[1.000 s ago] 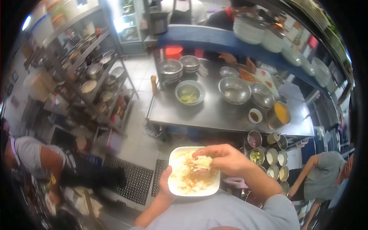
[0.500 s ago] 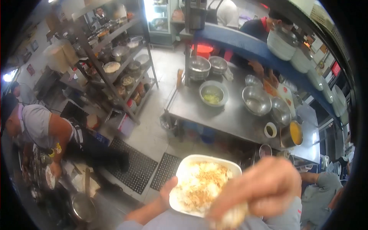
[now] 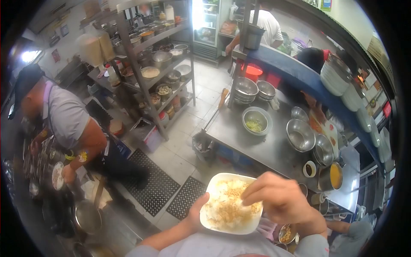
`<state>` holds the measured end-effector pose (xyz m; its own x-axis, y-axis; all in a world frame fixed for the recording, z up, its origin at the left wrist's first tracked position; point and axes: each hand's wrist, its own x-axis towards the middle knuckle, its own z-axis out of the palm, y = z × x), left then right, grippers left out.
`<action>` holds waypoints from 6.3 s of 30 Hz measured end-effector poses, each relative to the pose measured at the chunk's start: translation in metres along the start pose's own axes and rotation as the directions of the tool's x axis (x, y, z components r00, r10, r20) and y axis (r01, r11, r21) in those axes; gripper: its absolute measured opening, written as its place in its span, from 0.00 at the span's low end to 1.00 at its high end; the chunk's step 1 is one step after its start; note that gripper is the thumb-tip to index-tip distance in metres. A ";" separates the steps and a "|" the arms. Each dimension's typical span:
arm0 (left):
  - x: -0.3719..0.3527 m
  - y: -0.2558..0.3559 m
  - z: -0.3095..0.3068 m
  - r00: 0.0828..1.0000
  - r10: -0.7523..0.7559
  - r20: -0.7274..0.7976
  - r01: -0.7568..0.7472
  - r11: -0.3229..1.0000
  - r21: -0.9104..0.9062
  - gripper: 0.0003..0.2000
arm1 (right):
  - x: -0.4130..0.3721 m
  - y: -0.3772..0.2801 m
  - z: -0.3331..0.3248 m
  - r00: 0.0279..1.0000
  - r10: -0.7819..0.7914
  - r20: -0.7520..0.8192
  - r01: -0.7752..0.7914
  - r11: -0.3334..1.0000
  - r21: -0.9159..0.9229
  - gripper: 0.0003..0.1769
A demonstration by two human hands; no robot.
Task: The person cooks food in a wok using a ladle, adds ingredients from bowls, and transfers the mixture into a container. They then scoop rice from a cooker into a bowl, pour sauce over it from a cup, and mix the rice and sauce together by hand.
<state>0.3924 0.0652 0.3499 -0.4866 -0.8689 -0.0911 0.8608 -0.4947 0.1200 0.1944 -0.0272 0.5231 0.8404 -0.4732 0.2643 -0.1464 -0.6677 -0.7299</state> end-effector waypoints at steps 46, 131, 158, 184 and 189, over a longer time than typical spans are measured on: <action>0.022 -0.015 -0.055 0.998 0.059 0.003 -0.059 0.998 -0.031 0.28 | 0.035 0.074 0.054 0.759 0.321 0.566 0.095 0.806 -0.584 0.21; 0.031 -0.015 -0.042 0.992 0.016 -0.129 0.003 0.989 0.145 0.34 | -0.051 0.071 0.047 0.690 0.721 0.056 -0.437 0.355 0.826 0.21; -0.005 -0.013 -0.022 0.994 -0.103 -0.044 0.107 0.988 0.113 0.37 | -0.009 -0.057 -0.042 0.990 0.051 -0.129 0.066 0.647 0.760 0.13; 0.033 0.000 -0.006 0.980 0.161 -0.115 -0.118 0.943 0.311 0.39 | -0.036 0.071 0.057 0.957 0.239 0.167 -0.120 0.847 -0.519 0.30; 0.044 0.000 -0.020 0.979 0.183 -0.093 -0.150 0.947 0.283 0.34 | -0.026 0.067 0.063 0.967 0.247 0.055 -0.155 0.749 -0.644 0.27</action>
<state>0.3738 0.0279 0.3265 -0.3045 -0.9391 -0.1594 0.8463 -0.3436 0.4070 0.1952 -0.0238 0.4276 0.8056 -0.5911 0.0406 -0.5759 -0.7972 -0.1811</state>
